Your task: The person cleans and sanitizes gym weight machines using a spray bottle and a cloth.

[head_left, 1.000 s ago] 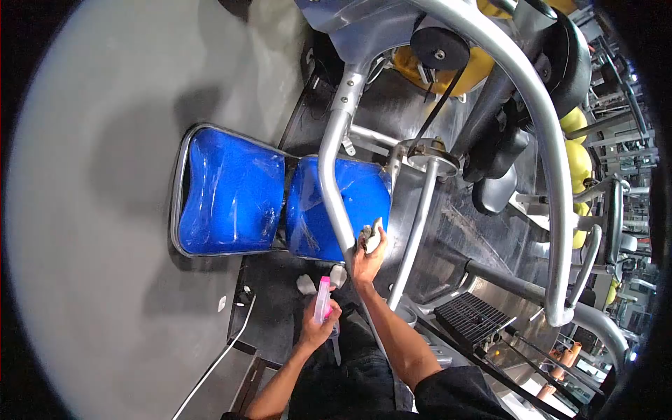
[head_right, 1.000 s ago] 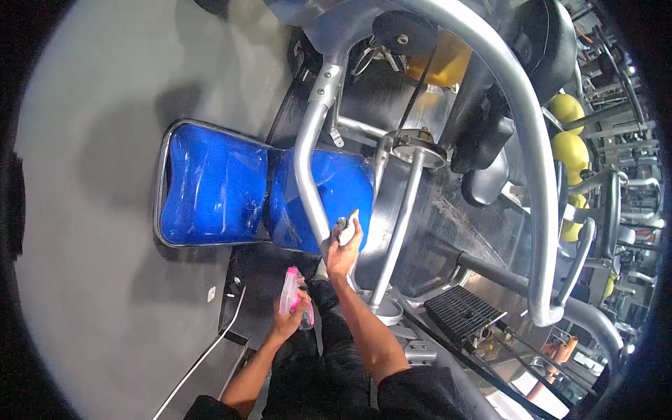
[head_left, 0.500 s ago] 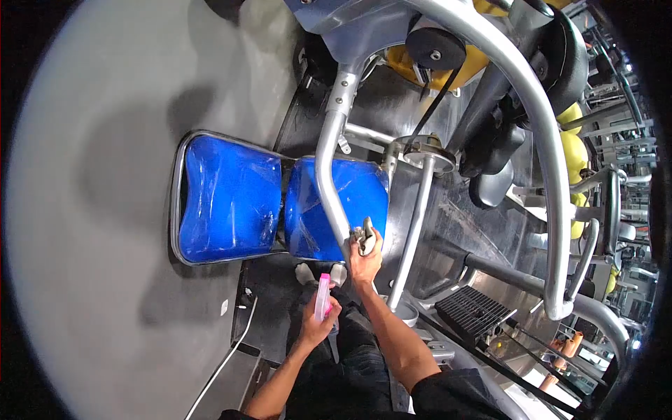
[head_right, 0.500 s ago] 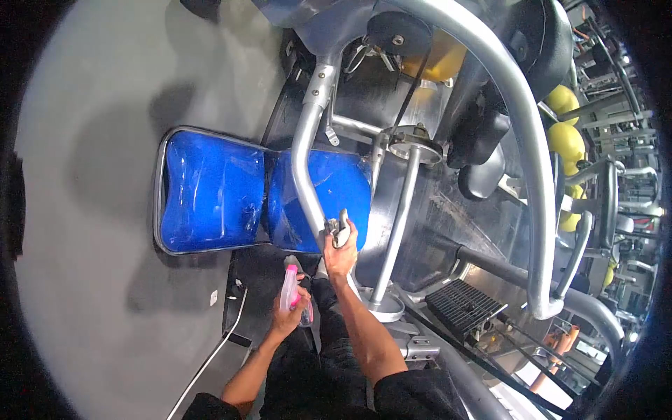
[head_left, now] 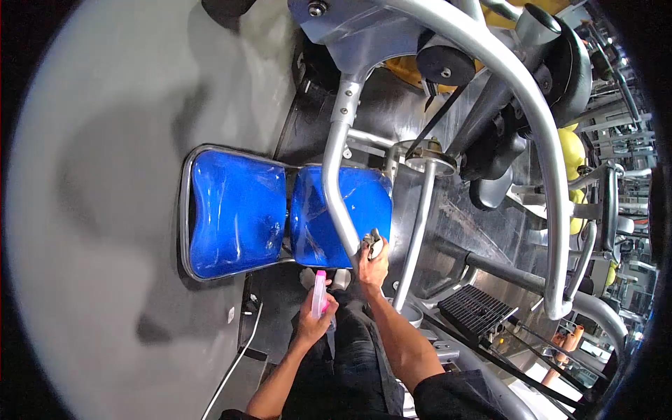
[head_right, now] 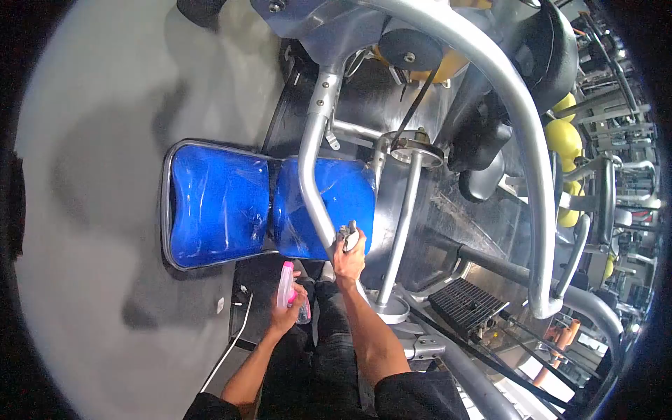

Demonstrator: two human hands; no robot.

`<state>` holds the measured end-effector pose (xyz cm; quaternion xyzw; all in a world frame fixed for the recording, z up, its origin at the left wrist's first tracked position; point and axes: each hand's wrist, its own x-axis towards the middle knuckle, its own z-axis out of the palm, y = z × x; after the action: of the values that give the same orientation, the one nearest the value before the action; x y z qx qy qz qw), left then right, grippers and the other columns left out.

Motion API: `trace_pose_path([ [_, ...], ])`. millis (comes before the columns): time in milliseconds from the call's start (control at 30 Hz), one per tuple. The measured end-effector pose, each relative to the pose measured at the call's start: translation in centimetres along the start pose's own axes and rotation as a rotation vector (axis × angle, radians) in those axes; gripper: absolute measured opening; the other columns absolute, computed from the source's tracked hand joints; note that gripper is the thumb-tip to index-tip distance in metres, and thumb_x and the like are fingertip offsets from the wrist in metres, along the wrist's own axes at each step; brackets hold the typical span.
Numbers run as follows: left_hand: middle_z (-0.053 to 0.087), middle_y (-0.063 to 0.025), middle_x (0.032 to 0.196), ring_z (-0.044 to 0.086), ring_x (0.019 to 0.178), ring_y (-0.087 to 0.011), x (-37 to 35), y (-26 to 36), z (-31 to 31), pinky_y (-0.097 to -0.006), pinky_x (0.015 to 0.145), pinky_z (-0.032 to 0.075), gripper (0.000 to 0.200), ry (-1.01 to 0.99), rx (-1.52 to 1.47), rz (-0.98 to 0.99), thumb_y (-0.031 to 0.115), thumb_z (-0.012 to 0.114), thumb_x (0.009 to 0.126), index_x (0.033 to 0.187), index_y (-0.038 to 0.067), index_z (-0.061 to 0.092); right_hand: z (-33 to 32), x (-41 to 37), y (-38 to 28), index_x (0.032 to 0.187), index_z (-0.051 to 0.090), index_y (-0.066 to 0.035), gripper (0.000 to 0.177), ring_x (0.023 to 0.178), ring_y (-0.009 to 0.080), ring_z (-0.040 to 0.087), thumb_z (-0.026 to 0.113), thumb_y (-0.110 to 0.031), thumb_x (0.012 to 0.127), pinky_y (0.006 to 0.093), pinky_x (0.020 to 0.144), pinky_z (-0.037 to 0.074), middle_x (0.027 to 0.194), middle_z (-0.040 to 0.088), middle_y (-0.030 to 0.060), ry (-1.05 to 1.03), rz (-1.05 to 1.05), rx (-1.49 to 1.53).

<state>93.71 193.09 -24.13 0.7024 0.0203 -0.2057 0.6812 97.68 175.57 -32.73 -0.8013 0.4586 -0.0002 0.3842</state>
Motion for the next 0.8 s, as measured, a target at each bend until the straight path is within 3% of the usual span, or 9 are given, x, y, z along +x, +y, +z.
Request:
trace_pose_path([
  [100, 0.057, -0.0003, 0.08, 0.05, 0.068, -0.0089, 1.2, -0.9, -1.0, -0.0258, 0.068, 0.044, 0.041, -0.033, 0.094, 0.158, 0.019, 0.067, 0.089, 0.123, 0.002, 0.052, 0.2, 0.2, 0.2, 0.131, 0.043, -0.009, 0.05, 0.105, 0.0417, 0.059, 0.059, -0.028, 0.088, 0.0478, 0.089, 0.046, 0.117, 0.06, 0.0221, 0.008, 0.019, -0.047],
  [267, 0.056, 0.0018, 0.077, 0.049, 0.066, -0.0075, 2.0, 1.0, -1.9, -0.0243, 0.066, 0.043, 0.043, 0.005, 0.039, 0.094, 0.017, 0.067, 0.088, 0.125, 0.002, 0.05, 0.0, 0.0, -0.2, 0.132, 0.041, -0.009, 0.053, 0.105, 0.0416, 0.059, 0.057, -0.037, 0.09, 0.0483, 0.087, 0.047, 0.118, 0.059, 0.0229, -0.004, 0.008, -0.021],
  [600, 0.056, 0.0008, 0.078, 0.049, 0.066, -0.0073, 1.8, 0.0, -3.6, -0.0239, 0.063, 0.042, 0.044, 0.023, -0.007, 0.046, 0.024, 0.066, 0.09, 0.125, 0.003, 0.05, 0.3, 0.1, -0.1, 0.132, 0.041, -0.01, 0.051, 0.102, 0.0443, 0.059, 0.057, -0.036, 0.09, 0.0503, 0.085, 0.047, 0.115, 0.06, 0.025, 0.036, 0.0, -0.076],
  [800, 0.056, -0.0002, 0.079, 0.05, 0.068, -0.0086, 0.9, -1.2, -4.3, -0.0252, 0.066, 0.044, 0.04, 0.035, -0.05, 0.016, 0.02, 0.064, 0.091, 0.125, 0.003, 0.05, 0.6, 0.2, 0.7, 0.131, 0.041, -0.008, 0.051, 0.101, 0.0443, 0.059, 0.058, -0.033, 0.09, 0.0501, 0.085, 0.046, 0.116, 0.059, 0.0256, 0.052, -0.033, -0.067],
])
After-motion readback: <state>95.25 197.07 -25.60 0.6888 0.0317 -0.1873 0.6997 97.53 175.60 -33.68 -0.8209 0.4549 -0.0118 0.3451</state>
